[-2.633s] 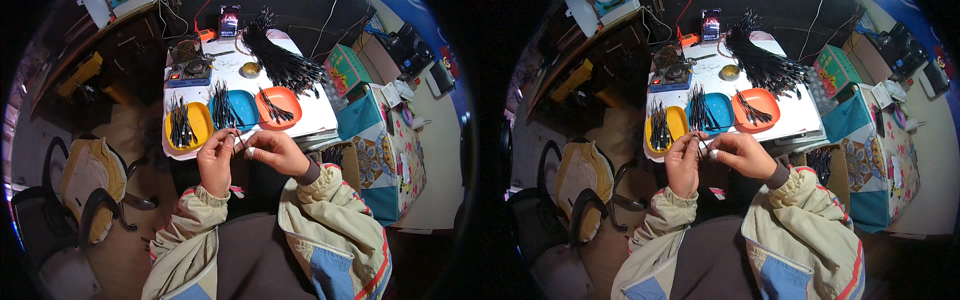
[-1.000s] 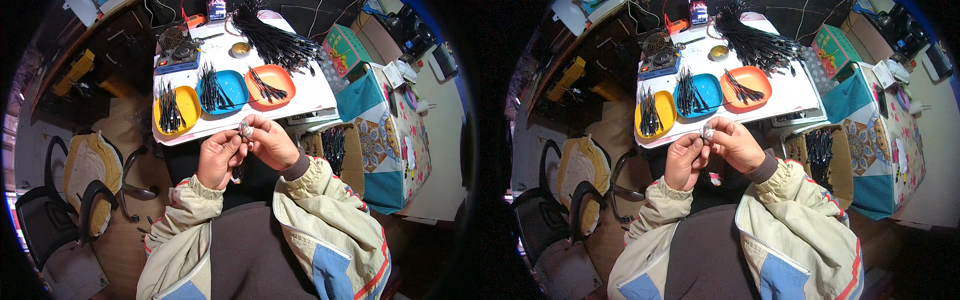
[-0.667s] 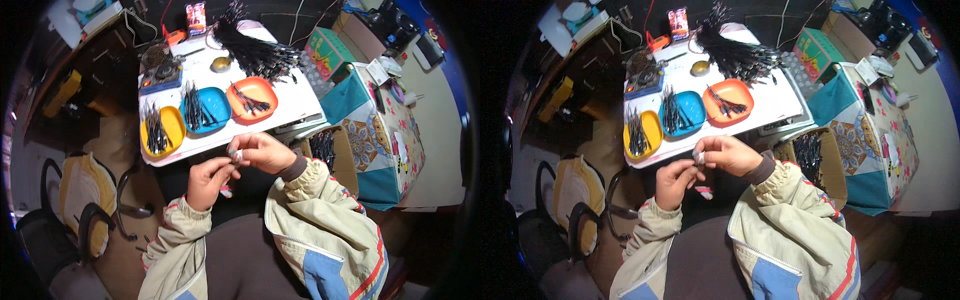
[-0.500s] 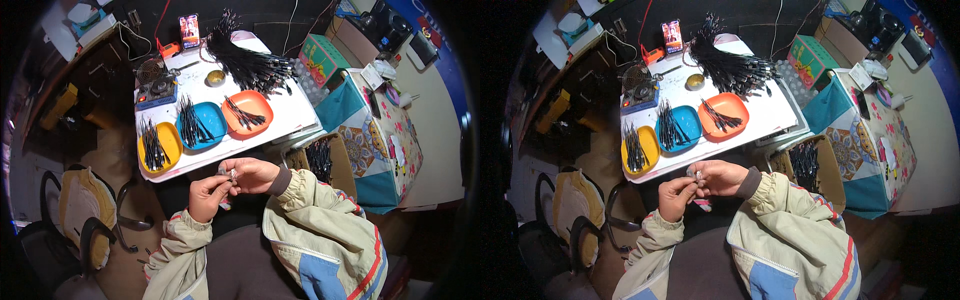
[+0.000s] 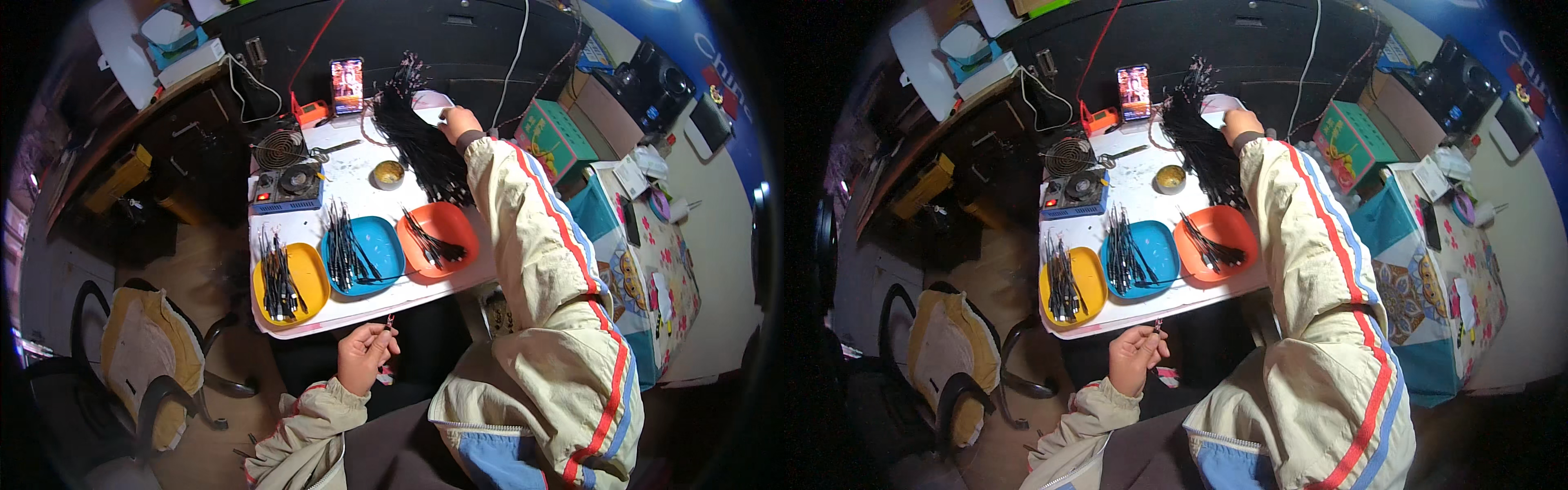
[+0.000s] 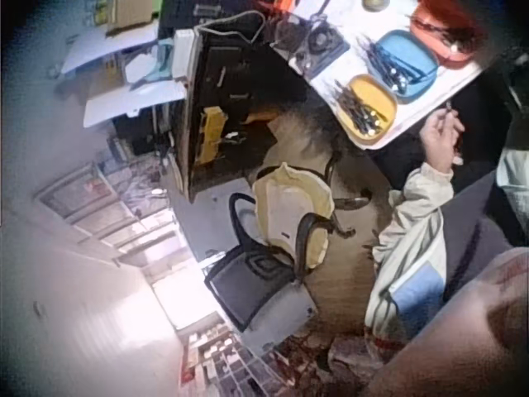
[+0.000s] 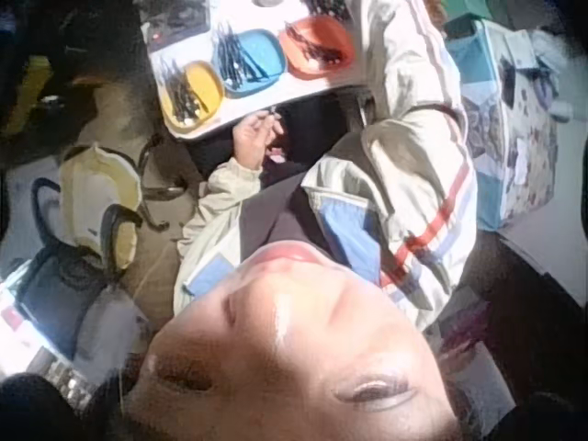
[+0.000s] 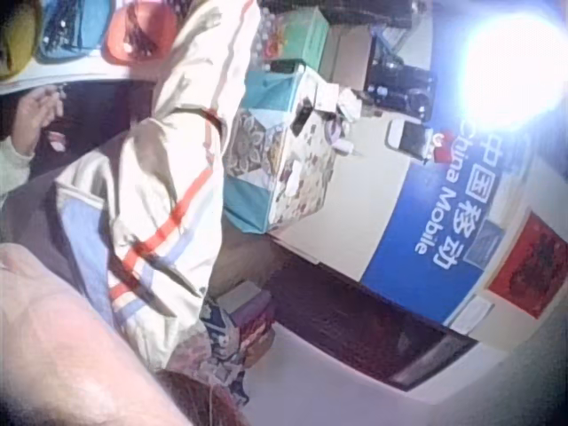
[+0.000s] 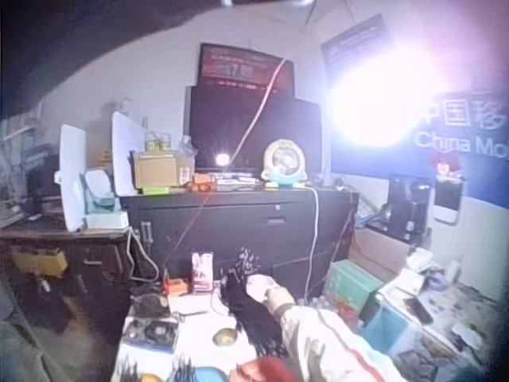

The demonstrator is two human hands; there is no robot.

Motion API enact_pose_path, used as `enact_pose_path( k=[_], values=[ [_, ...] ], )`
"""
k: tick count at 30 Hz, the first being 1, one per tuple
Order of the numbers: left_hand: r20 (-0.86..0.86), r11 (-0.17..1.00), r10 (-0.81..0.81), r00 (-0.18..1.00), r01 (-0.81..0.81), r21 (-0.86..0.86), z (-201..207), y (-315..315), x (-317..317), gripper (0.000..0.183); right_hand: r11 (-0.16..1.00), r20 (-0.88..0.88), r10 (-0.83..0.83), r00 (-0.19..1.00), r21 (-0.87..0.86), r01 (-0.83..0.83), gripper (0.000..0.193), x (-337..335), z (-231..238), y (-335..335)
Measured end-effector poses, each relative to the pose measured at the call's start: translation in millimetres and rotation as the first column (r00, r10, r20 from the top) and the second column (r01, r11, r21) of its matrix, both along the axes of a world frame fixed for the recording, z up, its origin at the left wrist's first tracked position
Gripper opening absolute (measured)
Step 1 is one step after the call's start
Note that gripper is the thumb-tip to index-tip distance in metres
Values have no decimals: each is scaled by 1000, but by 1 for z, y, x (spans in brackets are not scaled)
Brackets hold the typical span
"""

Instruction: The person repeatedly picks black wires from colored trays, strips or twists their ends, applies solder to the tips using a soldering iron, and places the finished wires back into the trays. The process is repeated for multiple wires throughout the clip.

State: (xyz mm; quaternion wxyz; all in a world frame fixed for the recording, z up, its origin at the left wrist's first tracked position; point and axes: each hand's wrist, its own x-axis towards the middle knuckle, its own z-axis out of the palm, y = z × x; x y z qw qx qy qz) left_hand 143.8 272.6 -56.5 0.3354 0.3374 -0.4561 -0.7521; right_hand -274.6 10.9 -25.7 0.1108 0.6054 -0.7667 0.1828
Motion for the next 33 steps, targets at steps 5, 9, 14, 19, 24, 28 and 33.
enact_pose_path(
  k=[5,9,14,19,24,28,33],
  values=[
    [62,999,37,997,-36,-24,-5,-9,7,19,999,81,32,996,25,-34,14,-8,-11,-2],
    [14,1000,25,1000,-25,-4,-7,-9,8,18,999,-85,-13,996,49,17,14,-5,4,11],
    [-22,997,70,997,-70,-20,-3,-7,11,17,998,-119,21,993,59,-14,12,-10,57,40],
    [-104,995,98,990,-100,-13,9,-7,9,18,965,-186,155,970,-181,-189,13,1,130,92],
    [-380,995,92,921,-74,61,36,-14,-1,15,826,-204,371,906,-372,-423,8,85,159,202],
    [-499,997,72,864,-76,12,61,-25,-14,14,827,174,536,826,-308,-471,15,190,102,306],
    [-508,948,228,831,-308,-77,79,-44,11,15,780,214,617,757,-295,-552,16,273,18,353]
  ],
)
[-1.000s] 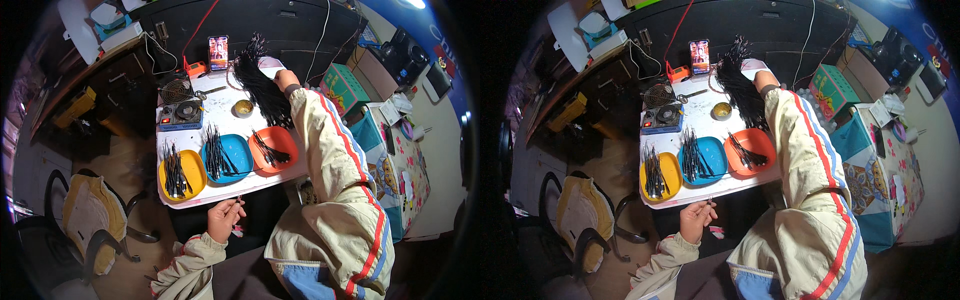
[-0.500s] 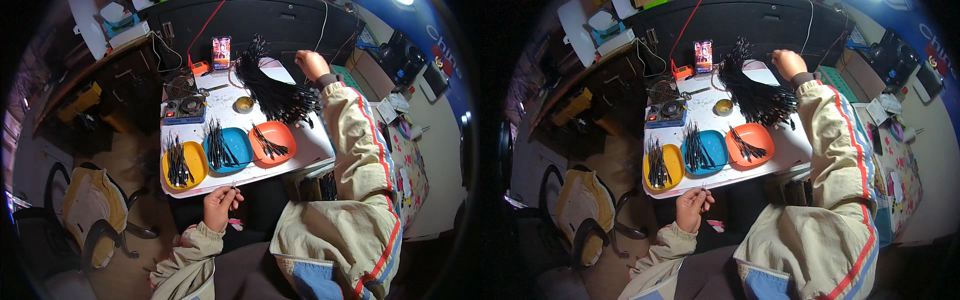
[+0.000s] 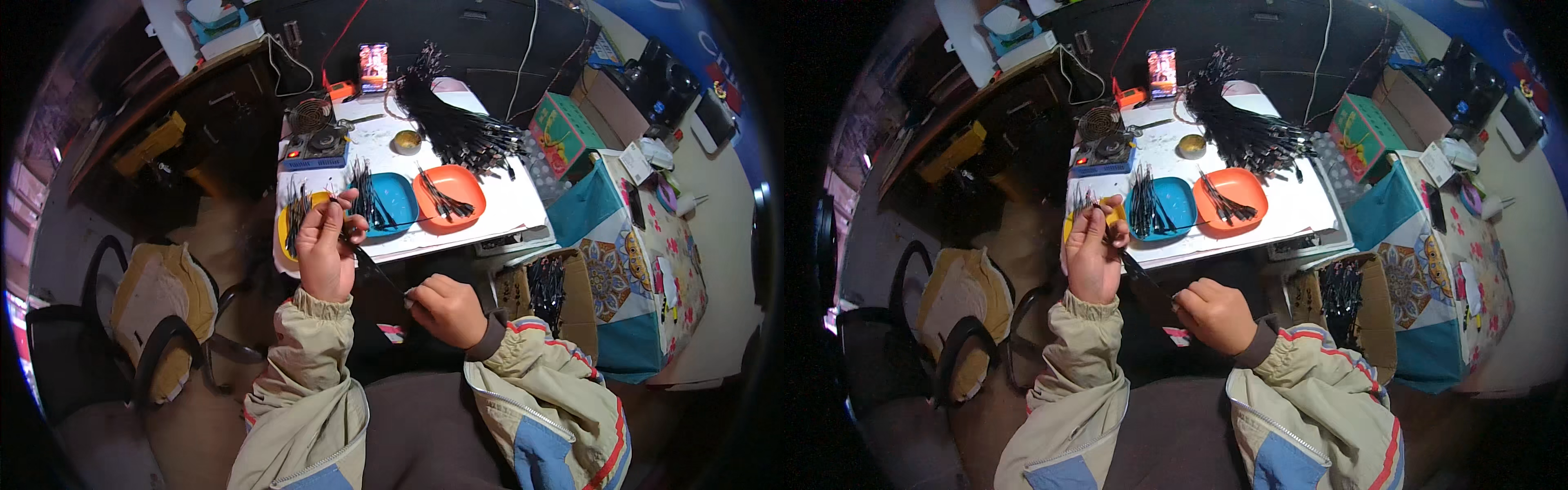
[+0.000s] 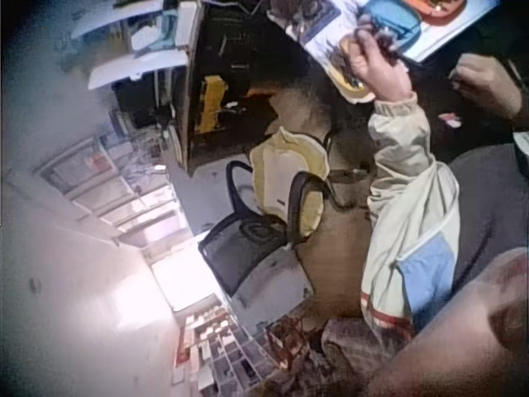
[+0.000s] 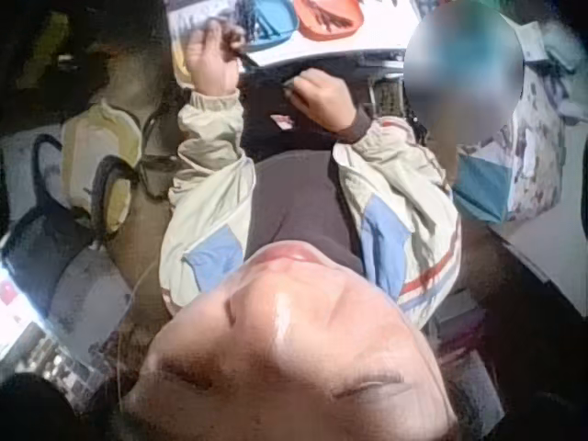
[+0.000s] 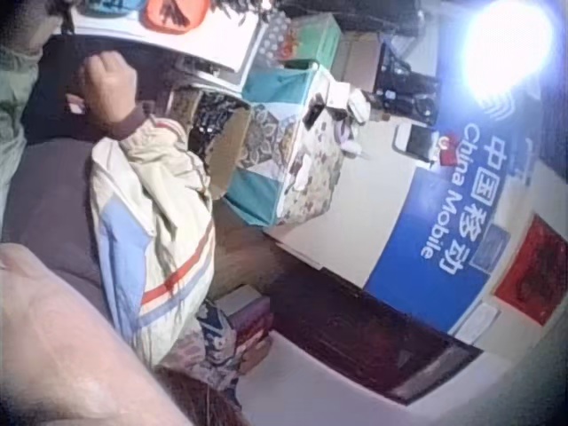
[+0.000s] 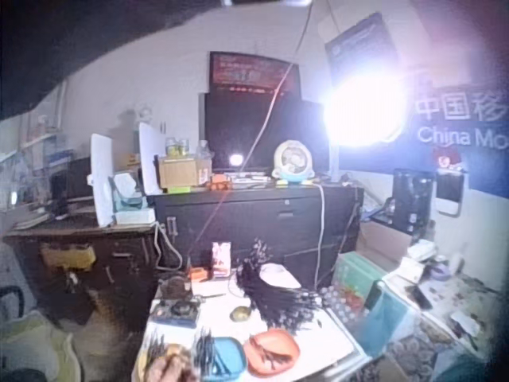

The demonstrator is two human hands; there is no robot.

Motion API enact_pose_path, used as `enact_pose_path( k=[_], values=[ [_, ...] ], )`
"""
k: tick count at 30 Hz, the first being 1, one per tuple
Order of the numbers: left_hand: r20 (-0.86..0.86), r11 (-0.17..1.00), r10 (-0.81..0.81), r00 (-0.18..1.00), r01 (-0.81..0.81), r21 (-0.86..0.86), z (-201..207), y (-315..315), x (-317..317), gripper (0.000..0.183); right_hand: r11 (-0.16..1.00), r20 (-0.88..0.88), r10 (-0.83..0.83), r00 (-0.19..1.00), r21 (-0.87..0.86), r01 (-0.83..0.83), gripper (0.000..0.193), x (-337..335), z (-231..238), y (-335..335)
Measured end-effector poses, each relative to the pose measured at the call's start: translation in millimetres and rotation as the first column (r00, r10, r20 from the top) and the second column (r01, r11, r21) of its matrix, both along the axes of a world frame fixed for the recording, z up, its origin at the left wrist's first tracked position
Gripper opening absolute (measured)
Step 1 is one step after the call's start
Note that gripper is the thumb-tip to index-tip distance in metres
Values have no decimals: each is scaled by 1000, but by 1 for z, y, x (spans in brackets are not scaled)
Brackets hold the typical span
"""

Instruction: The person repeatedly picks black wires from colored trays, strips or twists their ends, applies solder to the tips using a soldering iron, and places the finished wires back into the trays. The process is repeated for multiple wires throughout the clip.

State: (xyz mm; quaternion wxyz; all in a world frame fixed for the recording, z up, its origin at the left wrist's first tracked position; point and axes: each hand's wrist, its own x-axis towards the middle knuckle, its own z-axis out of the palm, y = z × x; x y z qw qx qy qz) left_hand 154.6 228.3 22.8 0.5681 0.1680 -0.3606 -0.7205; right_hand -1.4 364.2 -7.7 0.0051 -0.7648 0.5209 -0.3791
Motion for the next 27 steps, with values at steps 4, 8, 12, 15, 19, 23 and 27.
enact_pose_path(
  k=[4,8,12,15,19,23,27],
  values=[
    [173,954,238,956,-197,-226,-2,12,27,16,963,135,163,977,191,-188,15,21,-35,0],
    [183,941,43,982,22,-338,1,35,47,14,869,513,178,840,317,-379,20,11,-16,-34],
    [307,899,-97,947,216,-381,9,46,54,14,776,899,143,414,158,-611,23,5,35,-70],
    [365,871,-147,919,295,-393,18,50,55,12,731,920,174,352,119,-672,24,15,67,-89],
    [620,779,-34,784,410,-475,40,42,60,9,706,918,227,324,74,-704,17,24,102,-103],
    [520,768,196,831,199,-608,54,37,62,8,826,767,365,528,-5,-564,13,19,121,-97],
    [161,941,175,971,-116,-319,41,49,51,16,888,575,411,708,-78,-453,13,22,106,-82]
  ],
)
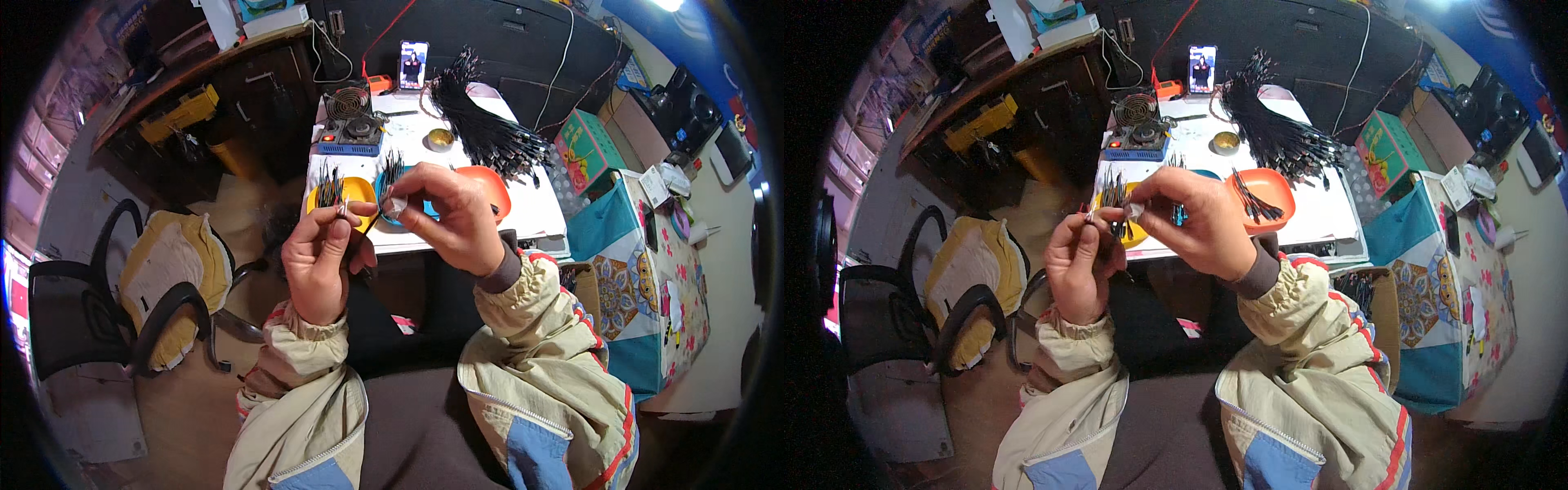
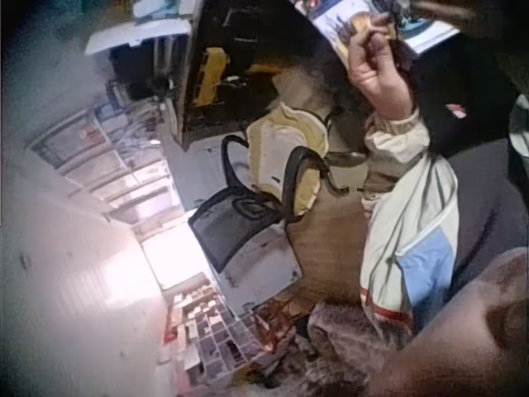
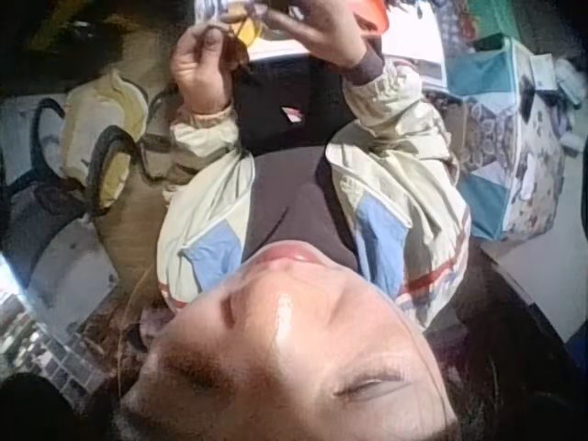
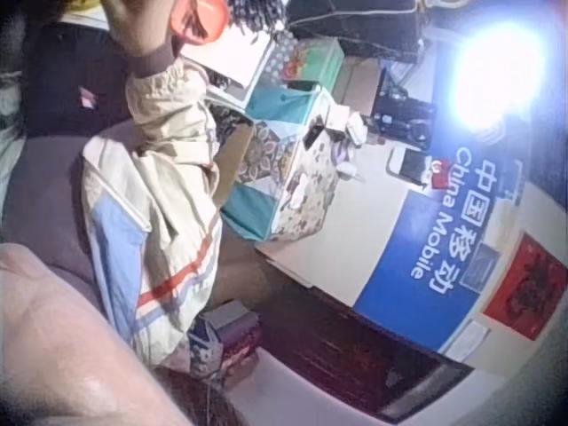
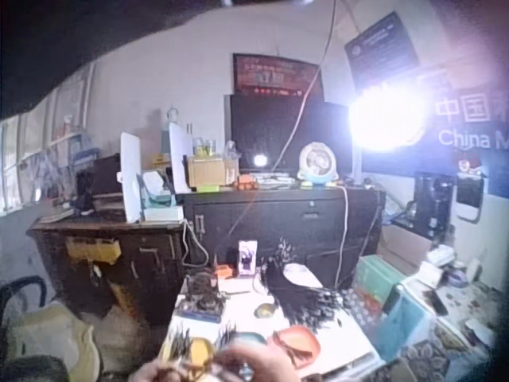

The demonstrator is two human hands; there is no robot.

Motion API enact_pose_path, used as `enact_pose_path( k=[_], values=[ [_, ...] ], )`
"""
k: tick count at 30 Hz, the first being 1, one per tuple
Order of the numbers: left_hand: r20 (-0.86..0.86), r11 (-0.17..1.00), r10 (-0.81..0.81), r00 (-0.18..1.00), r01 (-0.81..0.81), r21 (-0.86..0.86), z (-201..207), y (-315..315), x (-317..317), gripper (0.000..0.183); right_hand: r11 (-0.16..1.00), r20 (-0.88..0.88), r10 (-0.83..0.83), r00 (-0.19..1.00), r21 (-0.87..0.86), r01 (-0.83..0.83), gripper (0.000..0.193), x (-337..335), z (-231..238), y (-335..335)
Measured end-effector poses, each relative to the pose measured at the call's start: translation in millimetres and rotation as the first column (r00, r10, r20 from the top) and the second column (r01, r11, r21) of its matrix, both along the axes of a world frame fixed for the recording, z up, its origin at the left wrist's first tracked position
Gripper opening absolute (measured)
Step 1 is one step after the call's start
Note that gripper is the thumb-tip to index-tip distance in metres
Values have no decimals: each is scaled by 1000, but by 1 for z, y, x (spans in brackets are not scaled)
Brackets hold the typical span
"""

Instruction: The person repeatedly picks black wires from colored trays, strips or twists their ends, applies solder to the tips using a soldering iron, and places the finished wires back into the trays. The process is repeated for multiple wires throughout the clip.

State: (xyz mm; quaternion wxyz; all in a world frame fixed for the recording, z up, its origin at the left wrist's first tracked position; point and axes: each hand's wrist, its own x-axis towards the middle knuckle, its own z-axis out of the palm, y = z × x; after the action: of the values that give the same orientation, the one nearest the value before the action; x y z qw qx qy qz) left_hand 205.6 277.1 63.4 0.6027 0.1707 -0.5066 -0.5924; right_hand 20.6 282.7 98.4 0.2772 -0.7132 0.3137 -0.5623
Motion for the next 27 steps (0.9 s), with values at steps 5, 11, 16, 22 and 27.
enact_pose_path(
  k=[5,11,16,22,27],
  values=[
    [111,983,-35,993,14,184,-27,15,-20,18,987,-127,-158,979,-20,156,18,2,-36,18],
    [174,985,-65,983,35,168,-38,16,-34,17,969,-119,-233,965,58,241,20,-8,-51,24],
    [160,971,-87,983,48,232,-47,13,-37,16,958,-134,-286,949,-6,287,19,-12,-66,22],
    [178,969,-100,979,55,240,-52,12,-42,17,949,130,-156,979,296,112,12,-16,-75,16],
    [170,952,-167,971,114,284,-51,11,-41,20,971,-108,-198,974,114,210,12,-25,-71,15]
  ],
)
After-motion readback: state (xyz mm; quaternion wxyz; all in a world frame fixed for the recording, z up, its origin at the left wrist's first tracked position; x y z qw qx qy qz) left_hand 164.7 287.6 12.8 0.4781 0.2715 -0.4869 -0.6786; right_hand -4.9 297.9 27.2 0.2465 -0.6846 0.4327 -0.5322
